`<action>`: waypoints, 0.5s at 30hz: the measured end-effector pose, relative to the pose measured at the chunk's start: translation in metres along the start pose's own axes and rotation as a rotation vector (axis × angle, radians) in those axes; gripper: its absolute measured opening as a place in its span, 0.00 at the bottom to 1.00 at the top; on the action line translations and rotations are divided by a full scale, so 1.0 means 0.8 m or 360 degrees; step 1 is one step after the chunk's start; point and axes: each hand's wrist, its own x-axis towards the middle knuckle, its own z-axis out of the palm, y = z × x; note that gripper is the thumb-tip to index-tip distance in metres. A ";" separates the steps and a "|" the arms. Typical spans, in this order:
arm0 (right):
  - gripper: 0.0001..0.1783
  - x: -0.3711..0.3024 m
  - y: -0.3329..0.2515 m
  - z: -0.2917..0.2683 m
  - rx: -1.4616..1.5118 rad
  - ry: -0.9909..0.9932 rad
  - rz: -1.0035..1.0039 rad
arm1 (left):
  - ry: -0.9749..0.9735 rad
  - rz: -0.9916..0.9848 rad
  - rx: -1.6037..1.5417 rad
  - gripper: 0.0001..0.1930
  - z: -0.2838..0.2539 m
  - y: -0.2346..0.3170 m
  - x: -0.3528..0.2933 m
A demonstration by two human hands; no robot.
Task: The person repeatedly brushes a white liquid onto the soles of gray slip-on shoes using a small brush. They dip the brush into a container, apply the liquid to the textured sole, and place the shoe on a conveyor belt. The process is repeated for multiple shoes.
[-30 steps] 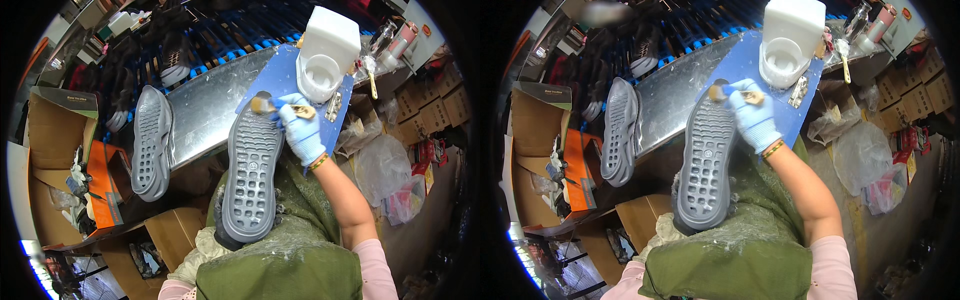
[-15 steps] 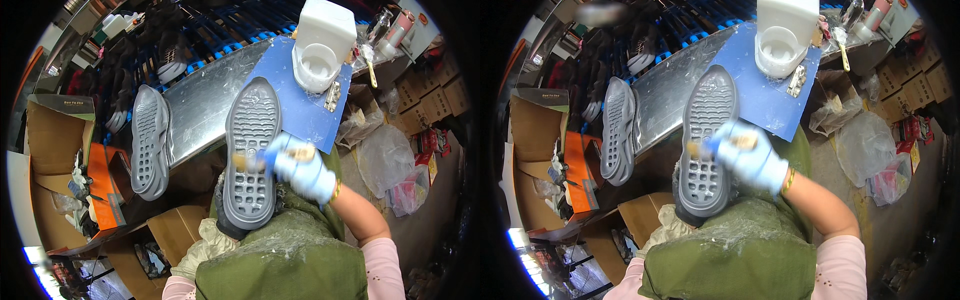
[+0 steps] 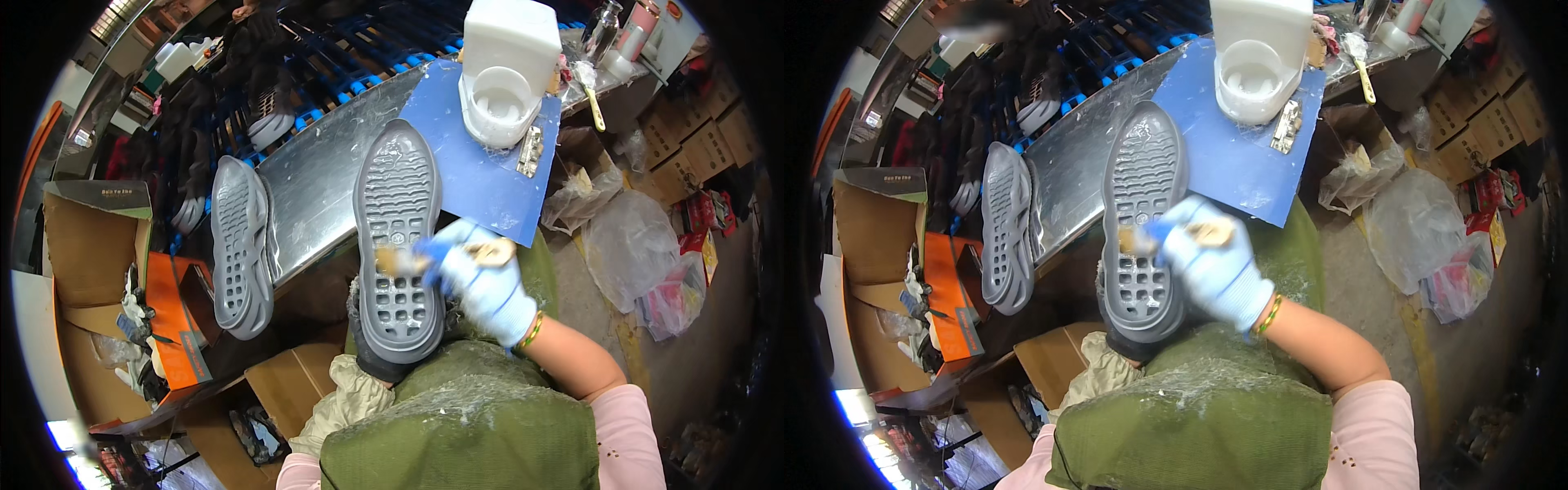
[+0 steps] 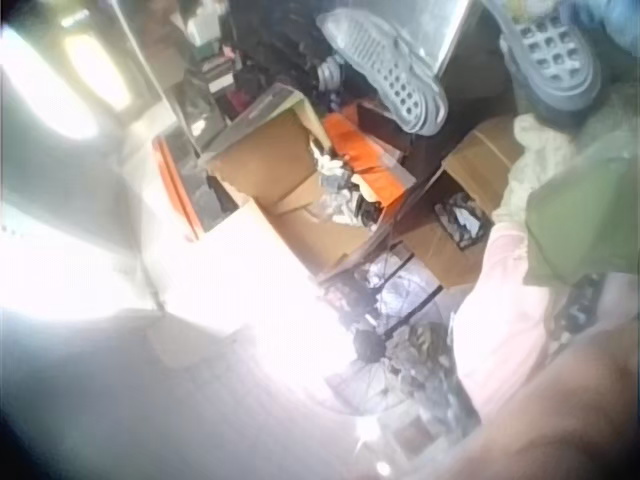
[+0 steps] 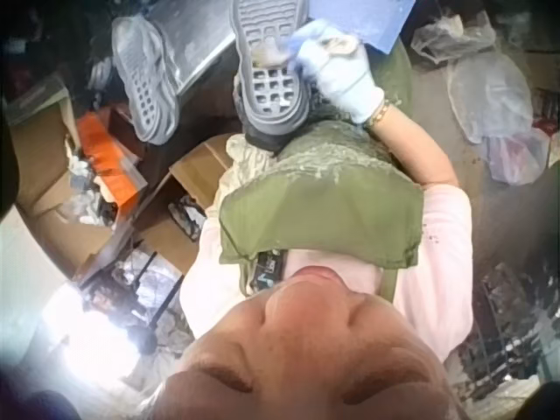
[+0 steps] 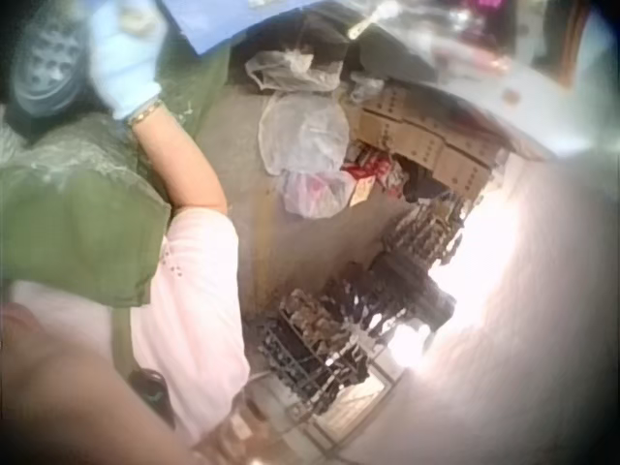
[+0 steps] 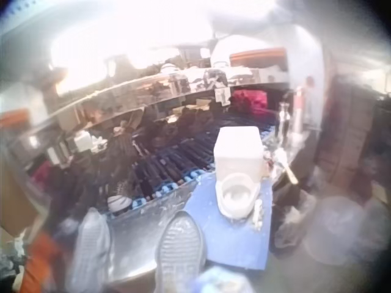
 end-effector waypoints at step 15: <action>0.11 0.157 -0.076 -0.181 -0.0754 0.0628 -0.0372 | -0.0268 -0.0636 -0.0295 0.36 -0.041 0.029 0.027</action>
